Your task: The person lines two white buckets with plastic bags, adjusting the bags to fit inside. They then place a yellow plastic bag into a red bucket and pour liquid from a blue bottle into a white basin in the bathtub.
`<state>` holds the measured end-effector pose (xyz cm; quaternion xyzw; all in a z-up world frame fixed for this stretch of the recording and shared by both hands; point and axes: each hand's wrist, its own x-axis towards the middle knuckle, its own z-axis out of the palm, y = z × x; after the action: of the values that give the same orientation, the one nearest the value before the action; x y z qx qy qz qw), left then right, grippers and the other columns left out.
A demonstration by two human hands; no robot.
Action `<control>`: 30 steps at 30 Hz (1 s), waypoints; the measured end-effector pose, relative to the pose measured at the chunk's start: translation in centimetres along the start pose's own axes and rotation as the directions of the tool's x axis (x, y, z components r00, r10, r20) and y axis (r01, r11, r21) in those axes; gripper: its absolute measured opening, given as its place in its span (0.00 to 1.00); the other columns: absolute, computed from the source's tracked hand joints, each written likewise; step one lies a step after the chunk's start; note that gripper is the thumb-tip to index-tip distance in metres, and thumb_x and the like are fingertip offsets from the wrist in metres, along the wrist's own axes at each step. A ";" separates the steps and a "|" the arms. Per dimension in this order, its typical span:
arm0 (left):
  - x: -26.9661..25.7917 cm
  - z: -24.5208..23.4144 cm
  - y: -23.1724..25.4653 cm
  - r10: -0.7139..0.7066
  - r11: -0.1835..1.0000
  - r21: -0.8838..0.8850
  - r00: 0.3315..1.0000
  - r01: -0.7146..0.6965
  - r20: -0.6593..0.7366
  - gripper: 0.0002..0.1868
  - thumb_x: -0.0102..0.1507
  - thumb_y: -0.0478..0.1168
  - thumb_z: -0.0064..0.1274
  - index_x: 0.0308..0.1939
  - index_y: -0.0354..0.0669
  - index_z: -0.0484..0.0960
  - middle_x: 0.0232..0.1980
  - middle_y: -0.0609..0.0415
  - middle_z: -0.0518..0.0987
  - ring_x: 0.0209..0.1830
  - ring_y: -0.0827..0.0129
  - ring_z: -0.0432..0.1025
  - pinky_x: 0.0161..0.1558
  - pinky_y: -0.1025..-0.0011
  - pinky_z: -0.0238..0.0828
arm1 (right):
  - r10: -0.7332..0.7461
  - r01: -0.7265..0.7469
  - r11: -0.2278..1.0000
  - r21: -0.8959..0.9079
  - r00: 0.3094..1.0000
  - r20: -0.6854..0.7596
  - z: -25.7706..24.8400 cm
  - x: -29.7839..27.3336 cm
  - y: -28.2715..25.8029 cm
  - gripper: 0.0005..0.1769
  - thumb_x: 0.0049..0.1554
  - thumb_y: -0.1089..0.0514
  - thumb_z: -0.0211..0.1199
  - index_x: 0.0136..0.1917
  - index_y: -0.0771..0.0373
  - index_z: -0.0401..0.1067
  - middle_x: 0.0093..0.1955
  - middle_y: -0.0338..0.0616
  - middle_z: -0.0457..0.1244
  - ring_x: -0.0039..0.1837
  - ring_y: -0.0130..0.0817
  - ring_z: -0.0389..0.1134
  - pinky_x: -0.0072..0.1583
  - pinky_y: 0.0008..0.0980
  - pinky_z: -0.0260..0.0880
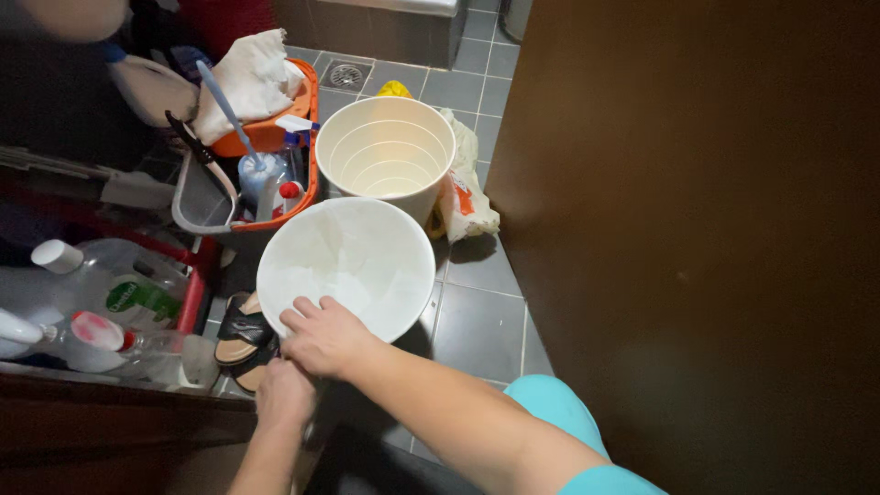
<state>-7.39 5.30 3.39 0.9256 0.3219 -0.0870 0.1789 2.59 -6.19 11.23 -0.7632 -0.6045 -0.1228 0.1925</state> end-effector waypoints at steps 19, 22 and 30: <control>-2.6 1.0 1.0 0.155 0.974 -0.060 0.836 -0.218 -0.526 0.15 0.59 0.40 0.57 0.48 0.40 0.77 0.39 0.38 0.80 0.40 0.41 0.76 0.43 0.47 0.73 | 0.388 -0.531 0.841 0.106 0.728 0.565 0.6 5.3 1.8 0.11 0.44 0.54 0.70 0.42 0.57 0.82 0.46 0.50 0.72 0.50 0.47 0.74 0.53 0.44 0.75; -2.4 1.7 0.4 0.218 0.935 -0.094 0.763 -0.342 -0.608 0.18 0.58 0.36 0.56 0.53 0.40 0.79 0.40 0.39 0.81 0.41 0.41 0.76 0.45 0.49 0.74 | 0.399 -0.612 0.726 0.314 0.746 0.533 2.2 4.4 3.6 0.12 0.45 0.54 0.67 0.43 0.56 0.82 0.44 0.50 0.72 0.48 0.47 0.74 0.54 0.43 0.74; 3.7 6.6 -3.4 -0.181 0.888 -0.453 0.967 0.084 -0.177 0.07 0.62 0.37 0.58 0.35 0.36 0.88 0.31 0.41 0.80 0.31 0.48 0.75 0.38 0.55 0.73 | 0.333 -0.585 0.723 0.369 0.762 0.555 3.2 -4.8 0.9 0.13 0.53 0.55 0.60 0.43 0.62 0.81 0.44 0.60 0.70 0.49 0.55 0.74 0.56 0.45 0.74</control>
<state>-6.93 7.34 -4.61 0.8404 0.4134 0.0764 0.3421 2.17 -9.19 6.24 -0.8165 -0.4263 0.2797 0.2710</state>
